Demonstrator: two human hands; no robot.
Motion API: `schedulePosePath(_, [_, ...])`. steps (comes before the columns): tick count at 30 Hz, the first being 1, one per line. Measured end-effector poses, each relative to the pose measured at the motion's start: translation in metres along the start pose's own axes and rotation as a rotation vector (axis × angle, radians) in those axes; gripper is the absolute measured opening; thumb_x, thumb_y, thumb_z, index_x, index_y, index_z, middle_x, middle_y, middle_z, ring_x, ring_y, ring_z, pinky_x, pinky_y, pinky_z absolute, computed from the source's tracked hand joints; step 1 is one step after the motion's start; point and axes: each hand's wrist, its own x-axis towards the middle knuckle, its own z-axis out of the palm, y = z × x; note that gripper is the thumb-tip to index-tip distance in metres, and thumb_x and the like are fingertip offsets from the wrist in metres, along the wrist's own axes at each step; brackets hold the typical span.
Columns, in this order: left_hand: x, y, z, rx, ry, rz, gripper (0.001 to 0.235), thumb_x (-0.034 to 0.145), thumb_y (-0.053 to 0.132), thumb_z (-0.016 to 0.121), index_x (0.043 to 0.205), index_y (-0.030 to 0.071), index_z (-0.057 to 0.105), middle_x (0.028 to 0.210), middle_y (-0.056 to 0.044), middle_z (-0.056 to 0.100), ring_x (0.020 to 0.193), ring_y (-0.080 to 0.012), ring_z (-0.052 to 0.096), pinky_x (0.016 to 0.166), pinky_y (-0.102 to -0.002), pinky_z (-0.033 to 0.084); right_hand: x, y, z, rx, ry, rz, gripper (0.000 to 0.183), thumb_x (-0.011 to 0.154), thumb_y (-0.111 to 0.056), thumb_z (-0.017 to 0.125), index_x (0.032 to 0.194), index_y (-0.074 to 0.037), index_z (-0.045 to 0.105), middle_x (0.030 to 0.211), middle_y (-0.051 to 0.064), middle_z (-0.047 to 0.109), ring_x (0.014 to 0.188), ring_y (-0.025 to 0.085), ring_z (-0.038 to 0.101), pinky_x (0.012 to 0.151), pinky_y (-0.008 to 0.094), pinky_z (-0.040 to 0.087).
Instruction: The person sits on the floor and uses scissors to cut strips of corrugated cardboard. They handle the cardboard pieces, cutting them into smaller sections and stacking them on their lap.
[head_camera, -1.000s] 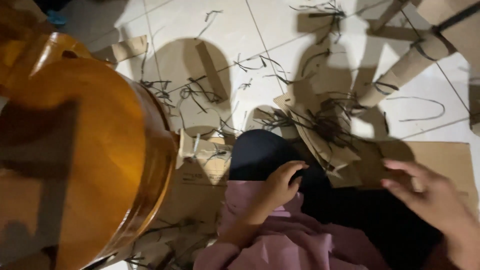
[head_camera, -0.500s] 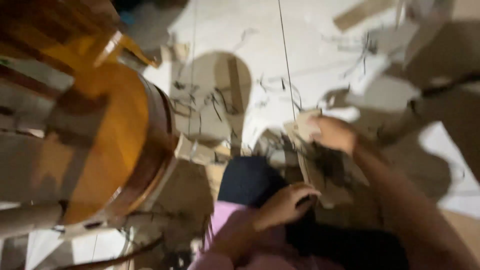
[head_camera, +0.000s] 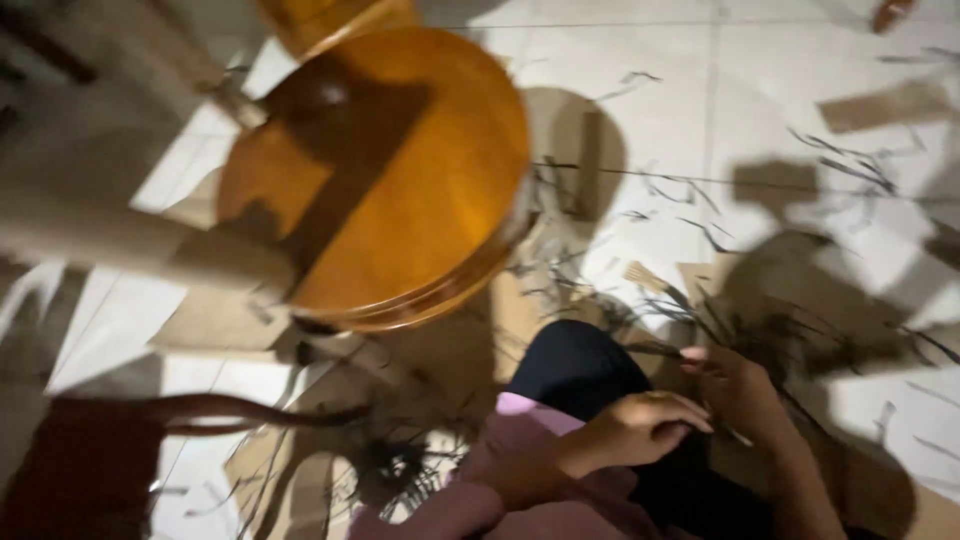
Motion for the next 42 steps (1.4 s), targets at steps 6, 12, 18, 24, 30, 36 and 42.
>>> schedulePosePath(6, [-0.074, 0.056, -0.078, 0.219, 0.691, -0.071, 0.024, 0.101, 0.001, 0.051, 0.108, 0.014, 0.070, 0.121, -0.009, 0.070, 0.115, -0.0257, 0.067, 0.107, -0.039, 0.049, 0.021, -0.073, 0.121, -0.204, 0.123, -0.853, 0.033, 0.092, -0.021, 0.074, 0.120, -0.005, 0.070, 0.118, 0.009, 0.075, 0.103, 0.024, 0.072, 0.097, 0.035, 0.053])
schedulePosePath(12, [-0.127, 0.035, -0.105, 0.614, 1.401, -0.121, 0.045, 0.090, 0.020, 0.060, 0.133, 0.007, 0.051, 0.143, -0.019, 0.045, 0.139, -0.0349, 0.043, 0.118, -0.048, 0.031, 0.071, -0.134, 0.195, -0.122, 0.078, -0.556, 0.092, 0.078, -0.027, 0.082, 0.151, 0.002, 0.034, 0.146, 0.021, 0.045, 0.131, 0.032, 0.051, 0.107, 0.043, 0.042])
schedulePosePath(18, [-0.210, -0.068, -0.181, 0.495, 1.430, -0.907, 0.051, 0.092, 0.050, 0.063, 0.111, 0.004, 0.075, 0.117, -0.013, 0.076, 0.119, -0.0218, 0.069, 0.111, -0.034, 0.045, 0.130, -0.133, 0.238, 0.029, 0.153, -0.464, 0.023, 0.071, -0.012, 0.077, 0.092, -0.003, 0.076, 0.093, 0.007, 0.077, 0.087, 0.016, 0.068, 0.074, 0.036, 0.054])
schedulePosePath(24, [-0.177, -0.019, -0.257, 0.275, 1.627, -0.462, 0.097, 0.073, 0.005, 0.084, 0.156, 0.012, 0.034, 0.151, -0.020, 0.046, 0.144, -0.0367, 0.040, 0.124, -0.054, 0.027, 0.151, -0.133, 0.257, 0.255, 0.224, -0.493, 0.068, 0.051, 0.003, 0.095, 0.115, -0.004, 0.072, 0.107, 0.022, 0.072, 0.108, 0.033, 0.068, 0.092, 0.050, 0.055])
schedulePosePath(30, [-0.169, -0.053, -0.271, 0.552, 1.726, -0.244, 0.099, 0.049, -0.012, 0.073, 0.145, 0.002, 0.050, 0.139, -0.026, 0.057, 0.134, -0.0371, 0.052, 0.118, -0.051, 0.038, 0.087, -0.191, 0.236, 0.207, 0.286, -0.535, 0.061, 0.055, 0.000, 0.084, 0.111, -0.009, 0.061, 0.108, 0.018, 0.070, 0.118, 0.038, 0.065, 0.100, 0.053, 0.052])
schedulePosePath(36, [-0.144, -0.069, -0.265, 0.460, 1.745, -0.213, 0.105, 0.045, -0.018, 0.072, 0.146, 0.006, 0.050, 0.140, -0.021, 0.058, 0.138, -0.0326, 0.050, 0.120, -0.047, 0.035, 0.110, -0.171, 0.221, 0.260, 0.332, -0.717, 0.056, 0.065, -0.002, 0.090, 0.116, -0.003, 0.067, 0.109, 0.024, 0.070, 0.117, 0.040, 0.065, 0.105, 0.056, 0.049])
schedulePosePath(42, [-0.143, -0.056, -0.263, 0.385, 1.715, -0.286, 0.092, 0.056, -0.014, 0.080, 0.141, 0.005, 0.052, 0.133, -0.027, 0.059, 0.131, -0.0385, 0.056, 0.115, -0.053, 0.041, 0.073, -0.188, 0.209, 0.238, 0.346, -0.757, 0.058, 0.071, -0.007, 0.092, 0.121, 0.000, 0.064, 0.113, 0.026, 0.068, 0.117, 0.046, 0.062, 0.106, 0.064, 0.048])
